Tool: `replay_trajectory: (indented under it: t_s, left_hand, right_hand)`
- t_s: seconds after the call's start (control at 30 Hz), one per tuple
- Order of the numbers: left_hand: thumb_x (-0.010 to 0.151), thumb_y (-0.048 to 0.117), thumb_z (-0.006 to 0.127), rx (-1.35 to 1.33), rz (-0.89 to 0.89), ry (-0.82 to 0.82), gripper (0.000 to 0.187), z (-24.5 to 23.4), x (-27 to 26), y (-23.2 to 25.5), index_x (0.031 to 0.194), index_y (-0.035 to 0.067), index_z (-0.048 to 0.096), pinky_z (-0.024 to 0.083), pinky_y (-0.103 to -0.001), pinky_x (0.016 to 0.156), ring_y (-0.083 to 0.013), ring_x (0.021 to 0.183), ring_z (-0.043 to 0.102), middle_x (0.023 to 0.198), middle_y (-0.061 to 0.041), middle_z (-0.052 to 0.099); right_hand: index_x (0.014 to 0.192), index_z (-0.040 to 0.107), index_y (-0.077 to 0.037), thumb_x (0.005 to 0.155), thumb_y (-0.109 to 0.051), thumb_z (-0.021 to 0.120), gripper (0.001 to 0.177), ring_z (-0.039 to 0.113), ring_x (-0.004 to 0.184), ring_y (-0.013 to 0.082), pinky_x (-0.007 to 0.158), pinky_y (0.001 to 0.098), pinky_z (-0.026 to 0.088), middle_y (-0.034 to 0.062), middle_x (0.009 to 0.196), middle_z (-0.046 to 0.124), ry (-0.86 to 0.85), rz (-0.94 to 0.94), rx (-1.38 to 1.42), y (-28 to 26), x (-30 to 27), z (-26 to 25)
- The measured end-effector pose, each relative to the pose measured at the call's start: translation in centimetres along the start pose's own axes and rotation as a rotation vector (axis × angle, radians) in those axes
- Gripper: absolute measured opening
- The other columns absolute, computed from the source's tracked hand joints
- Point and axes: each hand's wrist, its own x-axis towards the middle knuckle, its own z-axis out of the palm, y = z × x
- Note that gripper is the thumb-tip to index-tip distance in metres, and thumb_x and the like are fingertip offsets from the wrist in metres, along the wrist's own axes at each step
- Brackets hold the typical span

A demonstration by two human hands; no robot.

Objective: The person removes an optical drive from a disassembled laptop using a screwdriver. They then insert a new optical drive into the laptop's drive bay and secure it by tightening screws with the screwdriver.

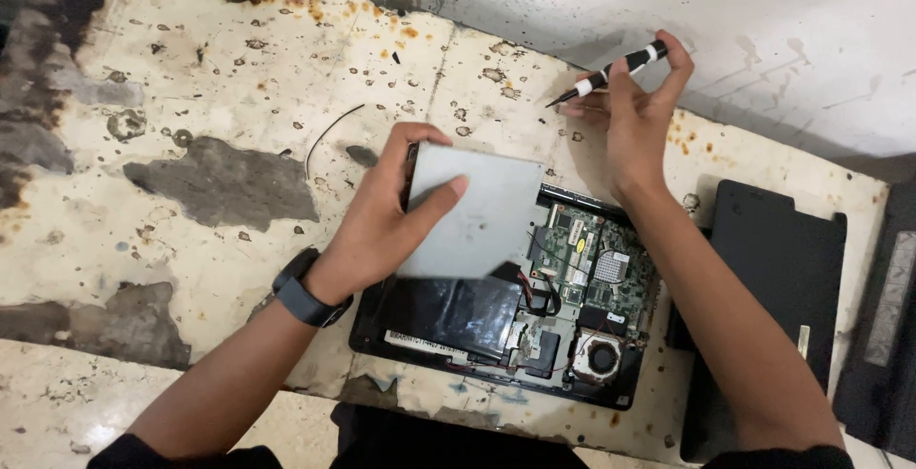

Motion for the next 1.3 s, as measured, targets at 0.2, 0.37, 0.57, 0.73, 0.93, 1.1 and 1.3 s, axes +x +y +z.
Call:
replay_trajectory:
  t_s: [0.2,0.37,0.57,0.73,0.93,1.1,1.3]
  left_hand:
    - [0.103,0.027,0.056,0.033,-0.041,-0.435,0.029,0.4,-0.9,0.5,0.116,0.015,0.033,0.065,-0.028,0.061,-0.0231,0.108,0.071,0.122,-0.011,0.056]
    - [0.107,0.015,0.057,0.023,0.152,-0.48,0.02,2.7,-2.0,0.0,0.12,0.019,0.072,0.043,-0.047,0.12,-0.0252,0.121,0.067,0.12,-0.003,0.075]
    - [0.096,0.039,0.067,-0.058,-0.11,-0.527,0.027,3.4,-3.0,2.0,0.117,0.025,0.075,0.038,-0.055,0.125,-0.0327,0.152,0.047,0.131,-0.003,0.074]
    - [0.093,0.035,0.073,-0.094,-0.028,-0.549,0.026,3.9,-3.3,1.5,0.116,0.024,0.075,0.041,-0.051,0.127,-0.0304,0.142,0.058,0.125,-0.003,0.076]
    - [0.095,0.029,0.074,-0.131,0.016,-0.578,0.02,4.0,-3.5,1.3,0.114,0.024,0.075,0.043,-0.052,0.13,-0.0328,0.139,0.06,0.122,0.0,0.076]
    - [0.094,0.024,0.076,-0.113,0.014,-0.523,0.012,4.2,-3.5,0.5,0.106,0.025,0.078,0.047,-0.047,0.126,-0.0319,0.143,0.059,0.115,0.002,0.079]
    - [0.098,0.02,0.071,0.031,0.214,-0.456,0.01,4.2,-3.7,-0.6,0.108,0.023,0.075,0.053,-0.056,0.123,-0.037,0.139,0.06,0.111,0.001,0.077]
  right_hand:
    - [0.151,0.025,-0.033,0.119,-0.019,0.053,0.045,0.077,0.087,0.027,0.079,0.0315,0.072,0.0209,0.117,0.072,0.072,0.037,-0.001,-4.4,-4.6,-2.8]
    - [0.153,0.02,-0.027,0.122,-0.012,0.042,0.041,0.066,0.106,0.0345,0.069,0.0334,0.062,0.0244,0.138,0.042,0.06,-0.042,0.069,-7.3,-13.9,-3.7]
    - [0.148,0.018,-0.03,0.115,-0.016,0.044,0.044,0.066,0.072,0.0398,0.07,0.0451,0.062,0.0328,0.1,0.059,0.165,-0.308,0.041,-4.4,-21.4,-2.2]
    - [0.143,0.02,-0.03,0.111,-0.009,0.04,0.043,0.058,0.066,0.0362,0.069,0.0589,0.065,0.0292,0.085,0.046,0.241,-0.507,-0.046,-4.4,-22.4,-0.4]
    - [0.11,0.028,-0.015,0.111,-0.016,0.048,0.021,0.047,0.07,0.0309,0.066,0.0498,0.049,-0.0012,0.142,0.027,0.428,-0.684,-0.395,0.0,-23.5,-1.4]
    - [0.064,0.038,-0.003,0.111,-0.019,0.051,0.052,0.033,0.116,0.0214,0.08,0.0548,0.047,0.0009,0.152,0.019,0.493,-0.748,-0.619,-0.2,-22.8,-0.8]
    - [0.132,0.031,-0.052,0.109,-0.018,0.03,0.041,0.051,0.058,0.0555,0.077,0.0865,0.052,0.0471,0.095,0.046,0.21,-0.486,0.153,-1.0,-22.7,-2.2]
